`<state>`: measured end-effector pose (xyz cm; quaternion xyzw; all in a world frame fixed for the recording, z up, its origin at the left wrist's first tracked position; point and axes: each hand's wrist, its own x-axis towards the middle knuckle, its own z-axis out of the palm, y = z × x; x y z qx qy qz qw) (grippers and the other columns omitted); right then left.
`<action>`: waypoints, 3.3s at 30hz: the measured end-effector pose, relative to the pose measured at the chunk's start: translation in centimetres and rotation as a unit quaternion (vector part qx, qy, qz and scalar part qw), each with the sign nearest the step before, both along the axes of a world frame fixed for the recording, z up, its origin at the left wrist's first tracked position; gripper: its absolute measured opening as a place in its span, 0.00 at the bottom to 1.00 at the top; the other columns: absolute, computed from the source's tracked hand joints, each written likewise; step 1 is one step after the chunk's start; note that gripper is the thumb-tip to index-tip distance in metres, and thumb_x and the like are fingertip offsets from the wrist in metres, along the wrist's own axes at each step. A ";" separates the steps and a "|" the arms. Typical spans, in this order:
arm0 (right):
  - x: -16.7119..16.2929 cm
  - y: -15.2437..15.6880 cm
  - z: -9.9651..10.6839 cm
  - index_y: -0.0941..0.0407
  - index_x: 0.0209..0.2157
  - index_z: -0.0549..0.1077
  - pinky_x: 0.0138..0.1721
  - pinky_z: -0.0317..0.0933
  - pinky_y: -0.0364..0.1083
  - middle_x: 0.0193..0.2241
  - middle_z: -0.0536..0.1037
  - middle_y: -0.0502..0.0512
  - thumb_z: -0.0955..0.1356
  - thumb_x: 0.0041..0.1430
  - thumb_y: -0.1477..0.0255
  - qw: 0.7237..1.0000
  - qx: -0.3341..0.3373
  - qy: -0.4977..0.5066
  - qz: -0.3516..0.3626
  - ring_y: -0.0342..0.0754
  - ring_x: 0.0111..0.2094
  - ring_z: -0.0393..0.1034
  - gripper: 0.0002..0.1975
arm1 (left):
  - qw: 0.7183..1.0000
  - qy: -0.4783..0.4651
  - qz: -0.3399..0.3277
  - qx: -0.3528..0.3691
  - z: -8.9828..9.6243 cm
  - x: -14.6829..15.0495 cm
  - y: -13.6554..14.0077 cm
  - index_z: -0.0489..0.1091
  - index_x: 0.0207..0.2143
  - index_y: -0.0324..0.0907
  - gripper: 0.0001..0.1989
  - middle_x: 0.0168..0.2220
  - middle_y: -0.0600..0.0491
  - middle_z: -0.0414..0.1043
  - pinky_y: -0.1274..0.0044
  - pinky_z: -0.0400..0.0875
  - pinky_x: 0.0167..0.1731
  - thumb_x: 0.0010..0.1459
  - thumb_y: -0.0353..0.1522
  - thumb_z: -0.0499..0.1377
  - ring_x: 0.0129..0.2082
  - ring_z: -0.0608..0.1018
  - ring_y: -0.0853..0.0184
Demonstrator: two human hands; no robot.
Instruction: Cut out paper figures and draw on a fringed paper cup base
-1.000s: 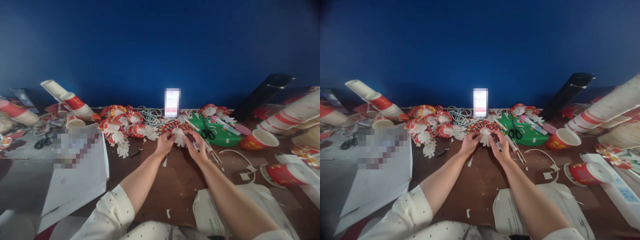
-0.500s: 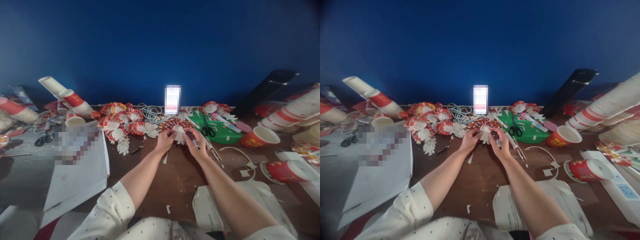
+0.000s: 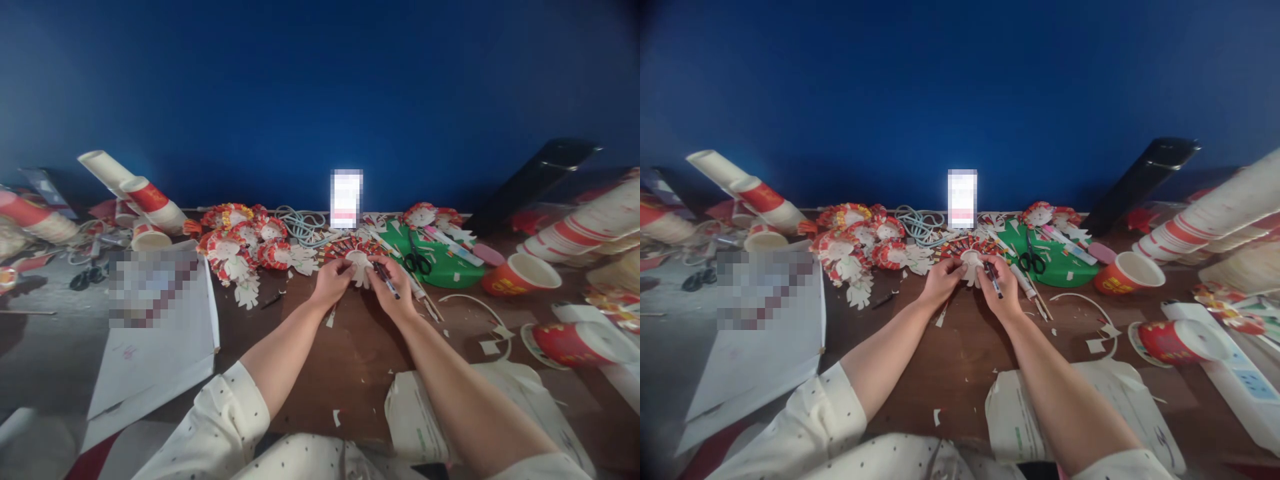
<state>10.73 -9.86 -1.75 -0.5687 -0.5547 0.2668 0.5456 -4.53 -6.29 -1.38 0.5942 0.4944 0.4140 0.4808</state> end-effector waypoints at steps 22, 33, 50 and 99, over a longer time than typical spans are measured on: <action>-0.2 -0.4 0.5 0.55 0.44 0.73 0.37 0.68 0.51 0.37 0.79 0.57 0.68 0.59 0.59 0.999 -0.002 -0.033 -0.037 0.51 0.34 0.73 0.17 | 0.997 -0.075 -0.007 -0.034 -1.2 0.0 0.7 0.74 0.33 0.38 0.11 0.26 0.54 0.74 0.79 0.67 0.30 0.54 0.38 0.62 0.26 0.72 0.71; -0.4 -0.1 0.4 0.56 0.45 0.75 0.45 0.69 0.53 0.41 0.80 0.60 0.66 0.62 0.59 0.999 0.010 -0.024 -0.045 0.53 0.40 0.74 0.17 | 0.993 -0.102 -0.006 -0.054 -1.1 -0.1 0.8 0.74 0.33 0.37 0.12 0.25 0.54 0.73 0.79 0.68 0.29 0.54 0.39 0.61 0.24 0.73 0.71; 4.3 0.9 0.5 0.52 0.51 0.76 0.52 0.63 0.57 0.42 0.80 0.59 0.59 0.67 0.57 0.962 0.046 -0.157 -0.219 0.55 0.46 0.72 0.23 | 0.995 -0.085 0.018 -0.058 -0.4 -0.3 0.5 0.74 0.32 0.38 0.12 0.24 0.55 0.73 0.79 0.66 0.27 0.53 0.39 0.62 0.23 0.72 0.72; 8.9 -0.5 5.6 0.48 0.35 0.80 0.30 0.59 0.47 0.38 0.82 0.53 0.71 0.45 0.50 0.823 -0.377 -0.422 -0.050 0.56 0.38 0.75 0.20 | 0.991 0.012 0.129 0.037 -0.3 -0.6 0.7 0.72 0.30 0.39 0.09 0.25 0.55 0.71 0.78 0.64 0.32 0.57 0.36 0.57 0.28 0.72 0.69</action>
